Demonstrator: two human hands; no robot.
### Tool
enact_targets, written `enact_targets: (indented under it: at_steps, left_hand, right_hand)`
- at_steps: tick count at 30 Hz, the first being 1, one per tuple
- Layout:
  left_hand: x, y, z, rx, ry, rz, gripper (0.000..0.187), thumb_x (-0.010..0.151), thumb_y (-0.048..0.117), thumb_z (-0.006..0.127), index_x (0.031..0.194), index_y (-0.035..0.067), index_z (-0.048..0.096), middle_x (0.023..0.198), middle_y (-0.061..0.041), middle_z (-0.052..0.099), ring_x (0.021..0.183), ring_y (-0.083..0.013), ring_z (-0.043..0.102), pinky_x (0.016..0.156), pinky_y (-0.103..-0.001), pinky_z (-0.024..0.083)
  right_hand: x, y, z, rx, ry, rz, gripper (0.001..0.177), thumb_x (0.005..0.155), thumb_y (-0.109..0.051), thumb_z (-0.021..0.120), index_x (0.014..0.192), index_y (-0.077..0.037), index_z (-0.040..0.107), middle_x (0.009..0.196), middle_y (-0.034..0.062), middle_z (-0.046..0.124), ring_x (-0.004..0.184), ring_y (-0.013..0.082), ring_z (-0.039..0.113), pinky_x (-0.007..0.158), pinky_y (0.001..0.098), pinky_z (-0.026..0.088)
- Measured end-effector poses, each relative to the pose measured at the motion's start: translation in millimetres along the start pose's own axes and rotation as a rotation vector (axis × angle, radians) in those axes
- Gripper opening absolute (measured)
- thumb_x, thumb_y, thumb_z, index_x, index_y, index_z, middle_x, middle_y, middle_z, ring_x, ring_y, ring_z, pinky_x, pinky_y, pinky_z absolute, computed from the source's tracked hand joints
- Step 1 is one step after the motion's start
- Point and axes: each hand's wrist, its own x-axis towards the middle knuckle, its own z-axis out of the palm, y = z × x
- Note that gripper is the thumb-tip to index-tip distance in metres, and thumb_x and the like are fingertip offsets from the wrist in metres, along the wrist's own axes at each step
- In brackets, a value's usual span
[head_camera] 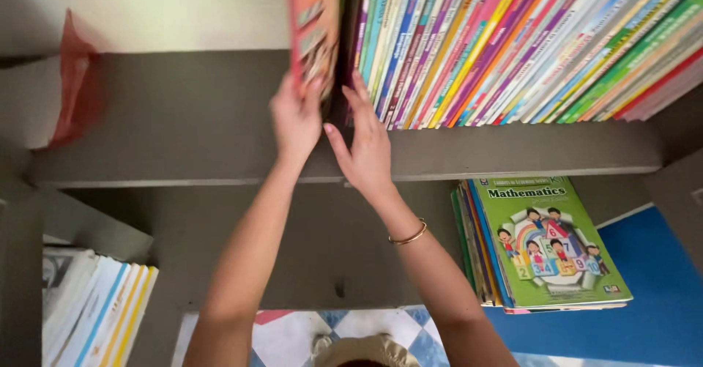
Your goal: The person removes multiple books from a bookshelf one by one and stacks them on the lower shelf. The person handles various textbooks and workbooks, placing them in a growing pile on the shelf.
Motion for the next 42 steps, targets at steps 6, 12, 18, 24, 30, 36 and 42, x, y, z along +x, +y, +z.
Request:
enact_targets:
  at_steps: [6, 12, 18, 24, 30, 36, 42]
  left_hand:
    - [-82, 95, -131, -0.05, 0.106, -0.058, 0.029, 0.092, 0.003, 0.079, 0.119, -0.001, 0.067, 0.106, -0.021, 0.073, 0.101, -0.0304, 0.072, 0.092, -0.044, 0.057]
    - [-149, 108, -246, -0.171, 0.452, -0.352, 0.015, 0.089, 0.0, 0.064, 0.104, 0.001, 0.066, 0.084, -0.008, 0.066, 0.071, -0.016, 0.066, 0.063, -0.034, 0.063]
    - [-258, -20, -321, 0.051, 0.698, -0.488, 0.019, 0.115, 0.024, 0.049, 0.106, 0.008, 0.049, 0.119, -0.013, 0.063, 0.107, -0.0174, 0.061, 0.093, -0.036, 0.053]
    - [-368, -37, -241, 0.409, 0.4, -0.836, 0.045, 0.117, 0.044, 0.042, 0.107, 0.01, 0.07, 0.098, -0.008, 0.074, 0.09, -0.0229, 0.068, 0.077, -0.039, 0.051]
    - [-379, -17, -121, -0.058, -0.093, -1.224, 0.038, 0.095, 0.021, 0.069, 0.132, 0.014, 0.072, 0.106, -0.005, 0.077, 0.077, -0.0139, 0.068, 0.062, -0.029, 0.057]
    - [-373, -17, -44, 0.131, -0.756, -1.06, 0.092, 0.087, 0.053, 0.067, 0.164, 0.019, 0.029, 0.145, -0.007, 0.064, 0.129, -0.0282, 0.063, 0.095, -0.038, 0.05]
    - [-352, 19, -21, 0.502, -1.104, -0.513, 0.097, 0.081, 0.034, 0.085, 0.162, 0.031, 0.032, 0.172, -0.018, 0.002, 0.155, -0.0511, 0.01, 0.114, -0.077, 0.021]
  right_hand:
    - [-8, 7, -5, 0.315, 0.101, 0.004, 0.06, 0.097, -0.027, 0.072, 0.148, -0.01, 0.046, 0.157, 0.0126, 0.04, 0.141, 0.0365, 0.05, 0.113, 0.0469, 0.048]
    - [-69, -12, -5, 0.756, -0.06, 0.093, 0.114, 0.077, -0.045, 0.085, 0.16, 0.0, 0.02, 0.164, 0.0181, 0.03, 0.153, 0.0322, 0.033, 0.13, 0.0484, 0.029]
    - [-204, -44, 11, 0.87, -0.616, 0.142, 0.041, 0.095, -0.037, 0.071, 0.121, -0.006, 0.063, 0.103, 0.0005, 0.073, 0.088, 0.0107, 0.068, 0.073, 0.0275, 0.056]
    - [-329, 8, 42, 0.779, -0.687, 0.739, 0.044, 0.089, -0.028, 0.074, 0.127, -0.009, 0.063, 0.12, 0.0022, 0.077, 0.105, 0.0125, 0.07, 0.092, 0.0293, 0.058]
    - [-353, 111, -24, 0.307, -0.519, 1.171, 0.015, 0.082, -0.029, 0.077, 0.085, -0.018, 0.088, 0.081, -0.0032, 0.084, 0.072, 0.003, 0.07, 0.061, 0.0247, 0.052]
    - [-339, 181, -94, 0.022, -0.294, 1.237, 0.03, 0.078, -0.034, 0.087, 0.08, -0.013, 0.066, 0.064, -0.0002, 0.056, 0.058, 0.0105, 0.045, 0.05, 0.0365, 0.039]
    - [-316, 126, -94, -0.246, -0.295, 0.645, 0.108, 0.067, -0.018, 0.091, 0.159, -0.009, 0.036, 0.148, 0.0169, 0.057, 0.142, 0.0319, 0.049, 0.12, 0.0446, 0.039]
